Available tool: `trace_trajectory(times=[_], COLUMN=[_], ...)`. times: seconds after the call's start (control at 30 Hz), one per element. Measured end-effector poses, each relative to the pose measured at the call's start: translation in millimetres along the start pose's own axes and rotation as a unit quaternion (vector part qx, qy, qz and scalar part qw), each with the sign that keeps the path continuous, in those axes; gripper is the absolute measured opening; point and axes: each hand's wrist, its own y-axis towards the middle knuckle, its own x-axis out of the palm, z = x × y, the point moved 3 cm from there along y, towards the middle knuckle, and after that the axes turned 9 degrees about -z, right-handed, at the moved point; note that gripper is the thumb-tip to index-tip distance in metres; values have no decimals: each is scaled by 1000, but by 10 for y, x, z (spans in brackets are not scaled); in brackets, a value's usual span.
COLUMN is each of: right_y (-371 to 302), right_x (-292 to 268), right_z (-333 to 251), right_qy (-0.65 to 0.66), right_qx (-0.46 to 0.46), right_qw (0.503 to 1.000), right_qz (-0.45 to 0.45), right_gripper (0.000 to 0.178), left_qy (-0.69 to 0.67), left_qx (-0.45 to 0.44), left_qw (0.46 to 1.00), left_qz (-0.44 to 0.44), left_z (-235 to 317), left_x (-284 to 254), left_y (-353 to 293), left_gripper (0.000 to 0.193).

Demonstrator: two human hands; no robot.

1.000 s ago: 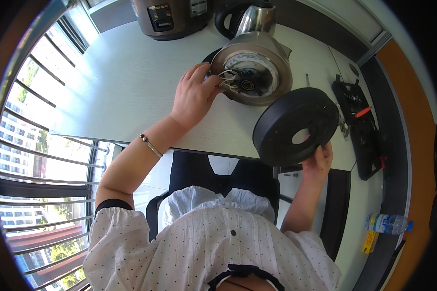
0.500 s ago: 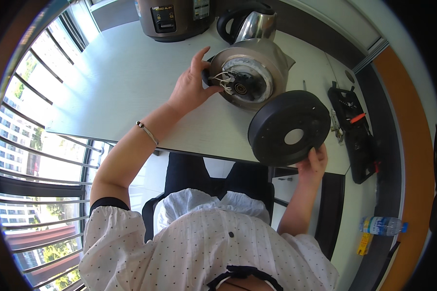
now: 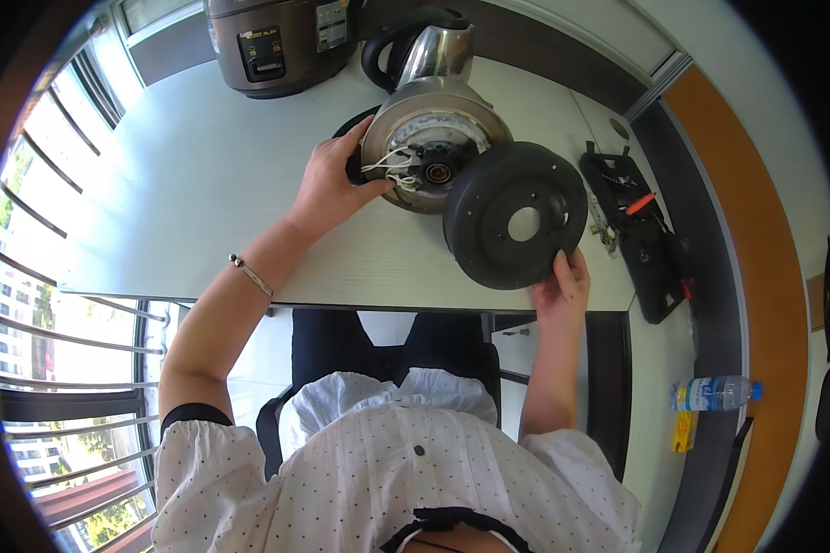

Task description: The person assembles the base of an electric kettle by aligning the bottom cover with the main body and securing it with screws using a screwdriver. The person tightens multiple screws to complete the assembly.

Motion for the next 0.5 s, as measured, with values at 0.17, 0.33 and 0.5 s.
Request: trace_trajectory(times=[0.17, 0.33, 0.5], right_y=[35, 125, 308], right_x=[32, 53, 158], right_z=[-9, -162, -320], right_qy=[-51, -149, -259], right_qx=[-8, 3, 37], right_qw=[998, 988, 957], right_qz=[17, -51, -129], right_gripper=[35, 46, 54], left_qy=[55, 64, 77], left_qx=[9, 5, 7], left_qw=[998, 998, 996], left_qz=[21, 24, 35], left_z=[187, 233, 242], left_x=[-94, -130, -128], left_y=[-96, -129, -137], left_gripper=[83, 81, 81])
